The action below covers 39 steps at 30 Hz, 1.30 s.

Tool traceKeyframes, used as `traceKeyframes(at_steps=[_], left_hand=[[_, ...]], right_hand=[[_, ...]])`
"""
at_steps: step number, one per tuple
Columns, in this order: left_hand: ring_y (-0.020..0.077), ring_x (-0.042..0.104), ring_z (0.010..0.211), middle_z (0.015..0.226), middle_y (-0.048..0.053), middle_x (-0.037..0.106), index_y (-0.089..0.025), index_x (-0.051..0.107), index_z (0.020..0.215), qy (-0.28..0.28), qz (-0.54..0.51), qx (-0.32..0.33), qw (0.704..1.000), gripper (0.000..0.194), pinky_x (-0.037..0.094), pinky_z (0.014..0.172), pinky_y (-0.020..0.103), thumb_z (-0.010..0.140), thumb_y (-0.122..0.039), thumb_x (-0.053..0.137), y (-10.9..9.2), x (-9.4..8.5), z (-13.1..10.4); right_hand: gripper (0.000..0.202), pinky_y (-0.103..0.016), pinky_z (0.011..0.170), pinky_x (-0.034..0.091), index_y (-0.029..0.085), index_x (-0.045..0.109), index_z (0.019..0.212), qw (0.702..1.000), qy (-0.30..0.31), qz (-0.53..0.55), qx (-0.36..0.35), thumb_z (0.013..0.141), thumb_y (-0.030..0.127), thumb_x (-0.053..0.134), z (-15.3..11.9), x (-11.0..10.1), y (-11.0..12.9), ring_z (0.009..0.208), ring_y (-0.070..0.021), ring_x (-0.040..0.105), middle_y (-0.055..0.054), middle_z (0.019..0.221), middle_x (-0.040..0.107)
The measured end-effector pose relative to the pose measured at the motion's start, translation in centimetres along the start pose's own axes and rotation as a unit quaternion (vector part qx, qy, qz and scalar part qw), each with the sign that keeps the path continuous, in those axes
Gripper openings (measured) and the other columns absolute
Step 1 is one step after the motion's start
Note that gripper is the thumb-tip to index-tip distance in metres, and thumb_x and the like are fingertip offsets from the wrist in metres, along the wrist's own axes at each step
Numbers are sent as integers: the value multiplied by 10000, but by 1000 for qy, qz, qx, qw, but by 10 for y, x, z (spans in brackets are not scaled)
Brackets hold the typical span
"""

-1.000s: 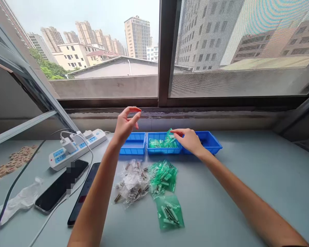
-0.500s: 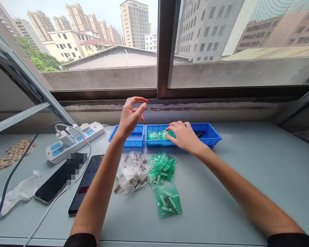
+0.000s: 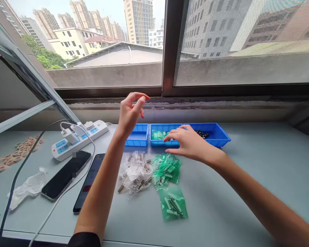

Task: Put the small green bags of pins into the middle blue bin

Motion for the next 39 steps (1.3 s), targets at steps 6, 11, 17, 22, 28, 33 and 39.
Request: traceKeyframes(at_steps=[6,11,17,22,28,33,39], left_hand=[[64,504,467,781,45,657,-136,703,795,319,49,-95,942,313,337,394,153,800,-424,580,8,58,-29],[97,527,530,675,34,611,-129,713,793,371,64,-114,919,302,342,413,161,790,-416,618,12,73,-42],[92,495,538,707,47,625,-120,701,721,256,54,-31,965,316,342,443,186,790,-416,614,-3,67,-30],[79,475,515,711,26,627,-133,688,816,234,-16,-32,972,344,334,442,186,775,-469,627,-14,71,-31],[87,484,505,544,17,566,-124,638,594,201,-76,-37,976,401,352,451,192,641,-498,774,-16,57,-24],[70,465,475,559,0,557,-139,618,597,139,-104,-33,984,381,361,440,190,623,-478,792,-13,41,-16],[91,509,633,786,22,588,-139,628,808,253,-74,-56,963,426,373,476,173,553,-401,846,-4,60,-23]], right_hand=[[603,-299,692,461,228,634,1146,984,176,7,15,586,293,849,-12,44,19,932,-277,642,-74,1103,658],[414,-270,607,418,210,649,968,985,169,15,20,606,246,844,-7,50,21,845,-245,636,-39,946,676],[198,-234,448,389,211,641,871,974,90,202,40,697,206,734,-11,1,3,511,-123,544,12,717,643],[285,-211,359,400,196,628,854,928,-135,339,74,730,442,700,-22,-69,-21,405,-89,523,-4,725,635],[441,-190,350,432,191,595,999,889,-135,434,55,669,425,770,-25,-84,-15,519,-125,614,-36,841,640],[345,-229,450,494,177,602,888,890,-151,426,62,678,395,769,-25,-86,-17,588,-145,621,-16,732,632],[307,-237,519,472,175,572,767,902,-138,407,41,686,405,758,-16,-72,-17,590,-133,601,4,677,615]])
Point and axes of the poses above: each hand's wrist, its own z-axis towards the middle knuckle, its own x-axis out of the palm, y = z × x, the point moved 9 cm from there along z, towards the middle knuckle
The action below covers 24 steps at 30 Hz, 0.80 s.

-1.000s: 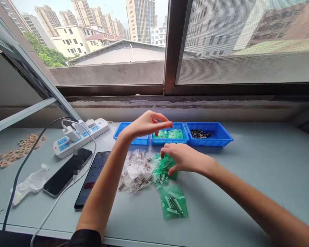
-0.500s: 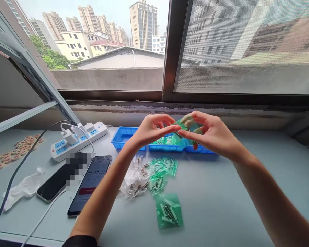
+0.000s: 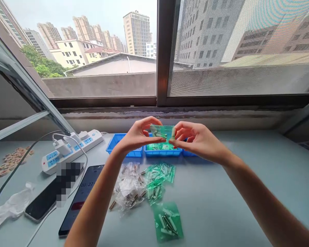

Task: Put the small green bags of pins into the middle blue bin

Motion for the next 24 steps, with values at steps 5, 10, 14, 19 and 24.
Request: traceKeyframes(at_steps=[5,10,14,19,24], left_hand=[[88,486,639,715,3,551,-135,584,672,28,50,5,998,285,346,491,177,612,-306,803,4,-2,-2],[106,501,668,716,9,541,-147,575,565,37,111,99,988,156,378,518,194,643,-169,708,-10,3,-4],[138,491,770,768,17,542,-181,622,574,2,213,195,957,144,426,619,230,684,-112,683,-29,7,-9],[174,514,907,936,38,568,-214,677,816,-67,329,229,914,102,423,873,343,732,-204,735,-43,3,-14],[192,517,949,976,51,590,-203,677,739,-75,309,234,919,173,405,890,342,765,-368,723,-50,-2,-17]], right_hand=[[282,-215,502,440,169,574,798,999,19,-32,-23,755,419,699,7,7,-18,665,-144,617,-23,755,633],[91,-196,500,462,184,598,852,981,-18,-138,-136,821,267,618,5,7,-3,848,-172,622,-63,959,650],[100,-224,558,523,193,596,753,945,-91,-229,-213,841,166,557,-3,2,12,872,-167,624,-64,1051,641],[177,-279,642,547,216,613,708,883,-182,-328,-282,877,183,569,-14,-2,28,980,-209,632,-49,1055,673],[104,-265,625,552,225,584,773,919,-177,-206,-287,873,246,600,-21,-1,42,807,-171,667,-8,829,690]])
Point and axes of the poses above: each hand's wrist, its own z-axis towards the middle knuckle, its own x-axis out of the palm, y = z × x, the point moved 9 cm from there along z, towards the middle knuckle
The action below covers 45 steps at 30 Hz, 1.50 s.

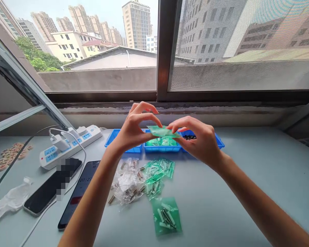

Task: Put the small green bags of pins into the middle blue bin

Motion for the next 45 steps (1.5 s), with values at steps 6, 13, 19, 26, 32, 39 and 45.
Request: traceKeyframes(at_steps=[6,13,19,26,32,39,45], left_hand=[[142,495,675,700,30,562,-166,637,601,50,-100,-85,990,455,402,656,278,874,-515,533,9,10,0],[133,524,663,777,40,631,-160,674,691,72,53,-188,978,369,393,658,260,864,-455,536,40,3,-8],[125,531,645,719,23,619,-154,646,704,145,17,-182,972,343,375,600,236,860,-430,516,43,16,-14],[126,519,612,670,10,598,-158,620,682,210,12,-223,952,335,355,552,236,848,-433,526,46,28,-20],[134,527,626,690,18,607,-159,627,703,215,8,-224,951,363,359,551,236,832,-482,522,44,28,-21],[130,525,617,682,17,605,-161,618,702,218,2,-215,952,375,379,555,231,826,-501,517,44,31,-20],[133,536,626,696,23,616,-156,636,722,215,14,-217,952,353,377,551,227,834,-470,519,45,27,-21]], right_hand=[[458,-214,424,463,244,484,1207,956,24,176,233,828,450,635,-6,9,-31,587,-148,629,32,681,607],[166,-317,629,482,223,715,879,946,82,-119,290,815,253,564,-18,5,-90,706,-210,644,-31,748,693],[233,-307,663,493,221,737,910,921,213,-117,304,825,274,527,-41,40,-114,742,-208,655,-24,831,738],[258,-316,726,504,198,741,977,890,281,-116,340,840,258,531,-53,51,-116,858,-236,673,-51,951,741],[241,-347,771,480,197,734,997,884,295,-223,287,859,280,554,-46,49,-104,960,-264,637,-83,1064,694],[336,-458,995,309,189,717,1031,857,423,-242,169,966,353,432,-54,84,-70,1079,-267,587,-105,1147,665],[370,-457,1008,277,156,729,972,834,443,-278,176,968,369,426,-58,85,-71,1010,-271,614,-121,1050,696]])
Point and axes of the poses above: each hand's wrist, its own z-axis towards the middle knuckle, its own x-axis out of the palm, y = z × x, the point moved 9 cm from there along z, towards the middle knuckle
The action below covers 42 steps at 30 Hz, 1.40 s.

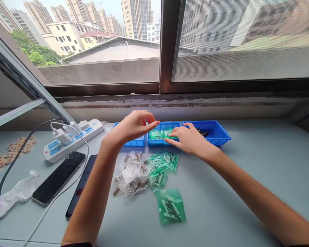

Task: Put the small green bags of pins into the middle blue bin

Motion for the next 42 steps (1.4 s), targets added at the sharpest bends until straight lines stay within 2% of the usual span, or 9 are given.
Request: traceKeyframes(at_steps=[6,11,15,17,19,23,34,38,42], left_hand=[[128,529,629,687,15,613,-155,633,712,2,16,-2,1000,317,365,564,230,848,-417,520,-2,1,-1],[128,529,634,704,16,629,-150,642,739,10,19,14,1000,279,366,578,234,861,-366,515,-13,5,-1],[126,535,642,704,10,632,-148,641,729,14,14,16,1000,255,365,579,235,866,-332,529,-17,7,-2],[127,536,642,695,7,630,-149,641,726,13,18,19,1000,255,360,575,237,872,-328,534,-18,7,-3],[128,540,650,704,7,635,-150,643,729,16,21,16,1000,251,357,575,240,878,-323,539,-19,7,-4],[132,552,676,738,9,645,-151,645,739,23,15,8,1000,239,364,590,242,879,-319,550,-20,5,-6],[135,558,684,771,14,647,-153,654,772,20,22,-11,999,252,377,601,245,866,-362,551,-11,-1,-7],[132,557,683,782,17,647,-149,645,759,28,20,-7,999,266,384,614,245,872,-364,537,-16,1,-7],[125,547,669,781,16,644,-150,650,767,41,23,-18,999,267,377,597,243,877,-361,529,-17,6,-7]], right_hand=[[340,-447,1003,305,144,633,1169,998,-43,-18,-41,877,316,604,-11,-10,18,1082,-296,570,-136,1148,644],[339,-361,810,420,163,641,1103,996,-7,14,-88,769,179,699,-20,-7,37,986,-267,588,-115,1177,593],[393,-356,772,428,199,631,1118,992,-60,6,-107,737,135,700,-29,-18,41,971,-280,583,-109,1168,584],[381,-330,730,433,225,633,1110,992,-29,30,-119,743,140,688,-33,-11,42,878,-243,607,-74,1114,606],[413,-299,669,430,228,629,1117,993,42,43,-106,727,105,684,-36,7,40,809,-215,621,-50,1092,614],[441,-279,645,425,189,623,1122,989,133,21,-61,706,51,674,-37,35,34,886,-238,633,-70,1097,611],[428,-319,714,460,190,651,1132,989,140,15,-54,714,189,741,-33,29,40,903,-271,648,-86,1067,659],[390,-352,838,456,198,660,1144,986,149,33,-59,769,291,709,-34,26,37,980,-283,637,-78,1068,686],[380,-337,836,476,187,656,1185,986,156,41,-46,823,304,652,-36,23,35,981,-284,650,-82,1095,693]])
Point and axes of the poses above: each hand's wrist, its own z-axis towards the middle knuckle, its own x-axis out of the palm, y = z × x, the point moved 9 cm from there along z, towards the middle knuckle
